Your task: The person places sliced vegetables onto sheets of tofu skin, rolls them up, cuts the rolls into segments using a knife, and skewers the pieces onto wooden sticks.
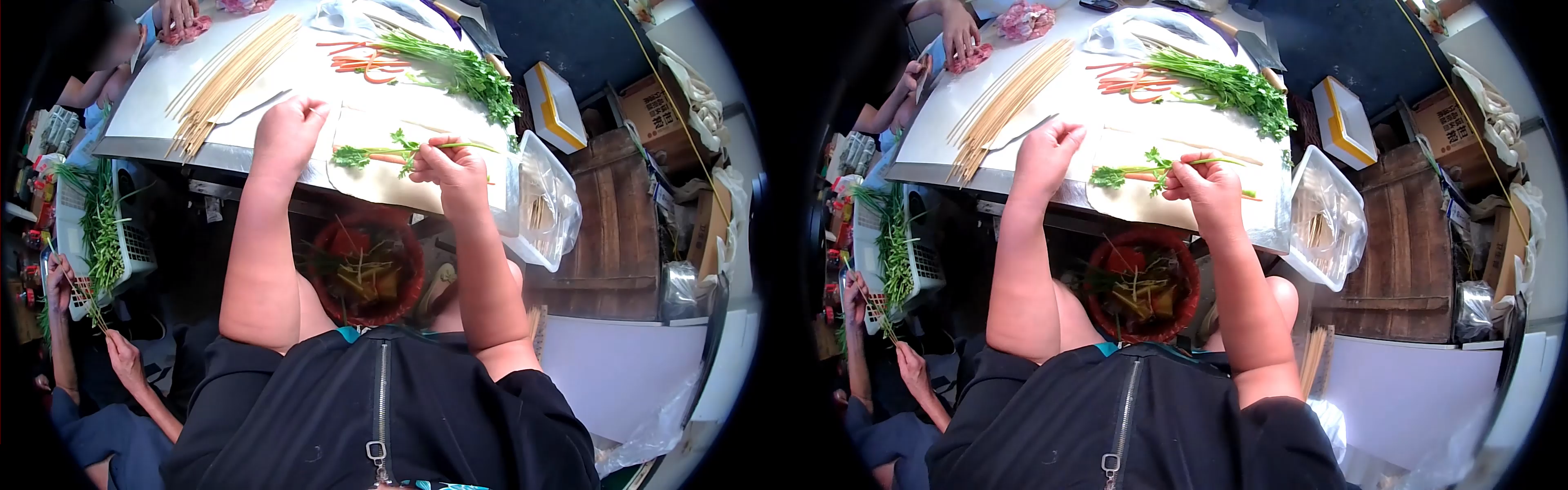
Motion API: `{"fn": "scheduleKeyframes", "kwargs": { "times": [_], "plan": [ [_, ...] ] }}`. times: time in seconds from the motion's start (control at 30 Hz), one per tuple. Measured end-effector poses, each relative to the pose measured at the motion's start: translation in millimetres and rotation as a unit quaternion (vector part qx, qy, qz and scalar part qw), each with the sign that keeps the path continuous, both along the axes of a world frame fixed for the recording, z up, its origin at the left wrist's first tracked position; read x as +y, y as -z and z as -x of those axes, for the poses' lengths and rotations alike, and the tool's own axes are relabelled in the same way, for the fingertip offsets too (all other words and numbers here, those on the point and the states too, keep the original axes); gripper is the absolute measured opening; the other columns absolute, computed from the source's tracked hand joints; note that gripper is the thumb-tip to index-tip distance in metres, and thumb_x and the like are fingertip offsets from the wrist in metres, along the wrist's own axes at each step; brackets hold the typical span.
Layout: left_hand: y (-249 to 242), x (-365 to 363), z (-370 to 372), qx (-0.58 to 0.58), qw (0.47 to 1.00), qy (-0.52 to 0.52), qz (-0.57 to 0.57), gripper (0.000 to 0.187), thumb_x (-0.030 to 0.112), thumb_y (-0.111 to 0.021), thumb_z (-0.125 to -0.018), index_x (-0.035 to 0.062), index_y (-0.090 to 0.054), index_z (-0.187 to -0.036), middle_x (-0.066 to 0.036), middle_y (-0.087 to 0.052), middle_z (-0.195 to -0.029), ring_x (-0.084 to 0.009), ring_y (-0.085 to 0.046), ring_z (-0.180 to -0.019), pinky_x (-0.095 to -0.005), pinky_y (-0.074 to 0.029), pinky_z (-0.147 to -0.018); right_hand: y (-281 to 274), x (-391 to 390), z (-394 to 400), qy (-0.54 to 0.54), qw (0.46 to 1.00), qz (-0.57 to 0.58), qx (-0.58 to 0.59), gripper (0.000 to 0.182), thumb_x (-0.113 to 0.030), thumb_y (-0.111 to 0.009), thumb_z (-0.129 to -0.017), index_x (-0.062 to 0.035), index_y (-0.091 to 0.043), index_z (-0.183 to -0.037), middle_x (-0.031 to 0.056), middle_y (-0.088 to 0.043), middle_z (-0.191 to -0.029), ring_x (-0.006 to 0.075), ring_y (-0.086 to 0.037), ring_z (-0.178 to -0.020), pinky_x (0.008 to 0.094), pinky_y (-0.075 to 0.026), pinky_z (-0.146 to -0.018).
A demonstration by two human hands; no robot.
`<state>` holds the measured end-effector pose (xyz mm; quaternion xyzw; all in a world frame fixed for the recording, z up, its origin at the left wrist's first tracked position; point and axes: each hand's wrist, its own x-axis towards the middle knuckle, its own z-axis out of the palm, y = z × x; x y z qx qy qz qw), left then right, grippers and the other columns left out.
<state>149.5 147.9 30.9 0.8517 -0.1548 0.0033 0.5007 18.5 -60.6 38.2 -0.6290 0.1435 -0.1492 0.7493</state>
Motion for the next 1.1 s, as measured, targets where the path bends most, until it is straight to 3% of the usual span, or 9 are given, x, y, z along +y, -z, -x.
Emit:
{"fn": "scheduleKeyframes", "kwargs": {
  "times": [0.13,0.23,0.33,0.47,0.6,0.8,0.9,0.97,1.1],
  "plan": [
    [2.8,-14.2,11.3,-0.239,0.97,-0.046,0.019,0.023,0.015,-0.051,-0.096,0.0016,-0.065,-0.108,-0.018,-0.064,-0.108,-0.0346,-0.062,-0.098,-0.041,-0.05,-0.087,7.2,2.9,-7.1,0.007,1.0,0.01,0.0,0.012,-0.007,-0.064,-0.091,-0.0008,-0.057,-0.097,0.0109,-0.066,-0.082,0.0156,-0.066,-0.066,0.0286,-0.059,-0.061],
    [7.2,-37.4,39.8,-0.192,0.962,0.165,0.098,0.03,0.019,-0.046,-0.099,0.001,-0.061,-0.117,-0.018,-0.062,-0.116,-0.0339,-0.057,-0.113,-0.0414,-0.044,-0.099,9.2,6.7,-10.1,0.025,1.0,0.011,0.005,0.014,-0.007,-0.063,-0.091,0.0011,-0.054,-0.097,0.01,-0.065,-0.08,0.0153,-0.065,-0.064,0.0266,-0.057,-0.057],
    [17.5,-54.9,63.0,-0.184,0.933,0.274,-0.141,0.061,0.043,-0.043,-0.1,0.0013,-0.039,-0.144,-0.019,-0.038,-0.15,-0.0292,-0.029,-0.143,-0.0449,-0.015,-0.119,9.5,6.4,-4.8,0.05,0.998,0.024,0.022,0.02,-0.01,-0.065,-0.091,0.0031,-0.056,-0.103,0.0105,-0.065,-0.079,0.0144,-0.064,-0.061,0.0257,-0.055,-0.053],
    [23.8,-59.7,70.1,-0.225,0.897,0.272,-0.265,0.07,0.055,-0.039,-0.097,0.0035,-0.039,-0.145,-0.018,-0.032,-0.153,-0.0285,-0.023,-0.146,-0.0448,-0.011,-0.12,-11.3,-18.0,35.2,0.139,0.985,0.05,0.089,0.051,-0.017,-0.066,-0.092,0.0032,-0.043,-0.132,0.0071,-0.06,-0.072,0.0104,-0.054,-0.05,0.0228,-0.043,-0.042],
    [27.1,-59.3,70.5,-0.251,0.888,0.265,-0.279,0.072,0.056,-0.042,-0.095,0.0044,-0.04,-0.144,-0.018,-0.034,-0.152,-0.0287,-0.025,-0.145,-0.0457,-0.011,-0.12,-31.9,-73.7,63.4,0.268,0.949,0.157,-0.046,0.068,-0.014,-0.062,-0.094,0.0014,-0.023,-0.148,0.0009,-0.054,-0.066,0.0035,-0.043,-0.047,0.0185,-0.036,-0.04],
    [25.8,-61.3,73.5,-0.249,0.899,0.249,-0.261,0.07,0.053,-0.05,-0.093,0.0071,-0.039,-0.145,-0.019,-0.036,-0.15,-0.0305,-0.03,-0.142,-0.048,-0.015,-0.119,-55.7,-95.8,-12.3,0.167,0.892,0.421,-0.005,0.023,-0.016,-0.066,-0.089,0.0002,-0.07,-0.106,0.0039,-0.065,-0.082,0.0078,-0.057,-0.067,0.0226,-0.048,-0.061],
    [19.8,-61.0,75.5,-0.25,0.907,0.236,-0.245,0.071,0.051,-0.055,-0.091,0.0074,-0.039,-0.145,-0.021,-0.038,-0.148,-0.0317,-0.032,-0.141,-0.0487,-0.018,-0.118,-27.7,-120.6,-81.9,0.138,0.789,0.599,-0.015,0.018,-0.022,-0.069,-0.084,-0.0105,-0.074,-0.097,0.0091,-0.068,-0.094,0.0276,-0.065,-0.088,0.0377,-0.051,-0.079],
    [24.2,-60.6,75.4,-0.263,0.911,0.223,-0.225,0.072,0.048,-0.062,-0.087,0.007,-0.041,-0.143,-0.022,-0.037,-0.147,-0.0334,-0.033,-0.139,-0.0495,-0.02,-0.117,-13.5,-128.5,-116.7,0.192,0.678,0.71,-0.002,0.014,-0.024,-0.071,-0.083,-0.014,-0.075,-0.092,0.0071,-0.068,-0.097,0.0283,-0.062,-0.096,0.0394,-0.048,-0.085],
    [26.5,-61.0,75.3,-0.276,0.916,0.217,-0.195,0.075,0.046,-0.07,-0.081,0.0069,-0.044,-0.14,-0.021,-0.034,-0.149,-0.035,-0.033,-0.139,-0.0514,-0.022,-0.116,-7.8,-132.4,-144.7,0.176,0.621,0.757,0.102,0.011,-0.026,-0.073,-0.08,-0.0169,-0.076,-0.087,0.0049,-0.067,-0.1,0.0275,-0.059,-0.099,0.0393,-0.046,-0.088]
  ]
}}
